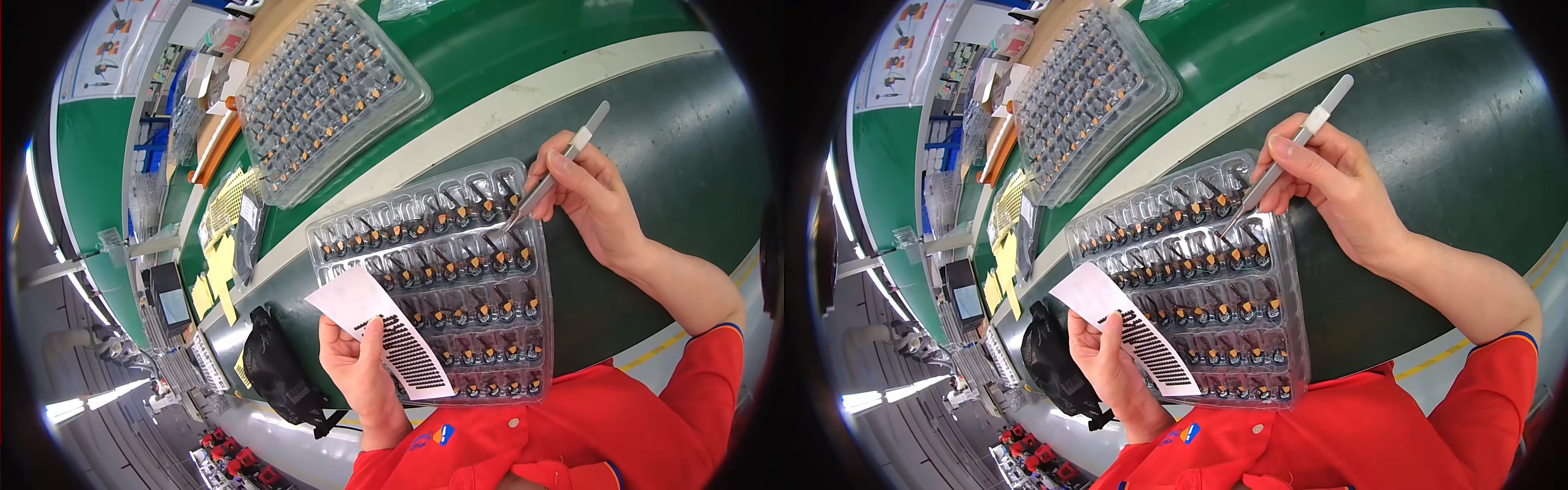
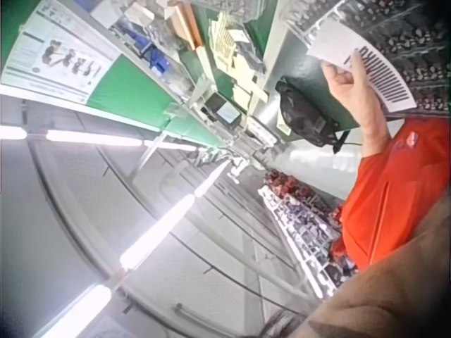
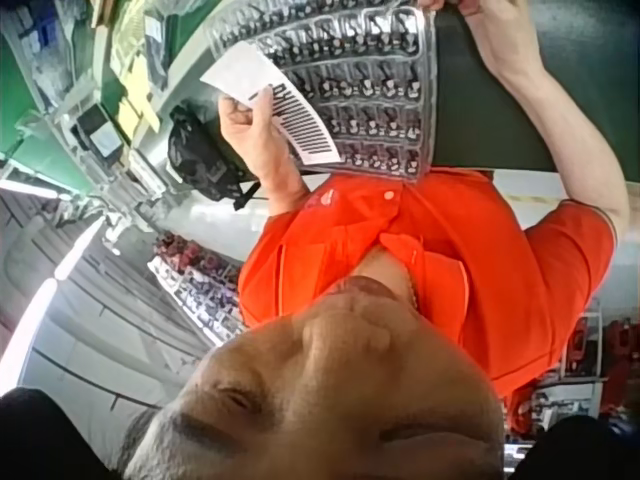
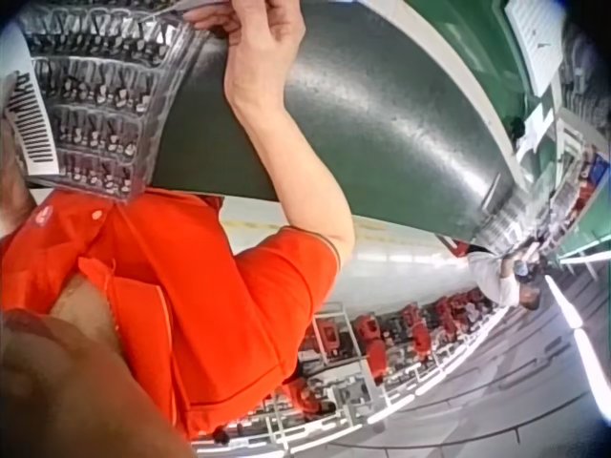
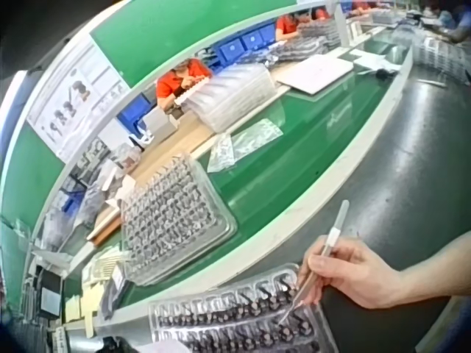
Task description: The recorder is assembling small electronic components into a tray using tweezers.
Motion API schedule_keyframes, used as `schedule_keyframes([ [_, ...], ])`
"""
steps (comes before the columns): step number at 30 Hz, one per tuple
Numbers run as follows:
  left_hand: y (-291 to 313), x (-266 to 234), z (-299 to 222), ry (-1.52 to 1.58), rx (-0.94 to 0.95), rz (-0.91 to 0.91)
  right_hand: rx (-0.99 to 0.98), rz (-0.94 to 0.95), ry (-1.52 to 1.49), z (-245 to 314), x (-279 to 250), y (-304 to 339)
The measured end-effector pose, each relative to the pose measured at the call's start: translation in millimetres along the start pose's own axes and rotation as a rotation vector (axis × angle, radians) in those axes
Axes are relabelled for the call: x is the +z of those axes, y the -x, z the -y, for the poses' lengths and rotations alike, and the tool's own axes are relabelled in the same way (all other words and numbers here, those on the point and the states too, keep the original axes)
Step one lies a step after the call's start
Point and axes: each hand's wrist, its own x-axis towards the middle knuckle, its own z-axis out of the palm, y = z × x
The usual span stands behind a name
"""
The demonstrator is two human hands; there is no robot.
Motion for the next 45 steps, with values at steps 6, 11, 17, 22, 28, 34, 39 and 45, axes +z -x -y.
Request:
schedule_keyframes([
  [6,1.8,-0.5,-2.4,0.029,-0.023,0.022,0.010,-0.001,0.025,1.4,-0.6,0.4],
  [11,0.9,-5.0,-3.8,0.089,-0.076,0.032,0.001,0.001,0.070,-2.4,0.5,1.1],
  [17,0.6,-14.2,-9.6,0.140,-0.146,0.077,-0.063,0.016,0.044,-5.8,0.5,0.7],
  [22,0.8,-16.2,-14.3,0.201,-0.202,0.097,-0.084,-0.014,0.094,-5.7,7.7,1.1],
  [28,0.8,-17.7,-16.8,0.233,-0.268,0.087,-0.078,0.024,0.102,-5.4,0.7,-2.2],
  [34,-0.6,-18.4,-16.0,0.256,-0.291,0.123,-0.146,0.003,0.072,-1.2,1.1,-1.3],
  [39,0.1,-20.9,-15.6,0.253,-0.276,0.123,-0.307,0.095,0.386,7.7,33.2,12.9],
  [45,3.8,-19.7,-8.5,0.174,-0.138,0.111,-0.415,0.236,0.816,11.4,49.4,18.5],
])
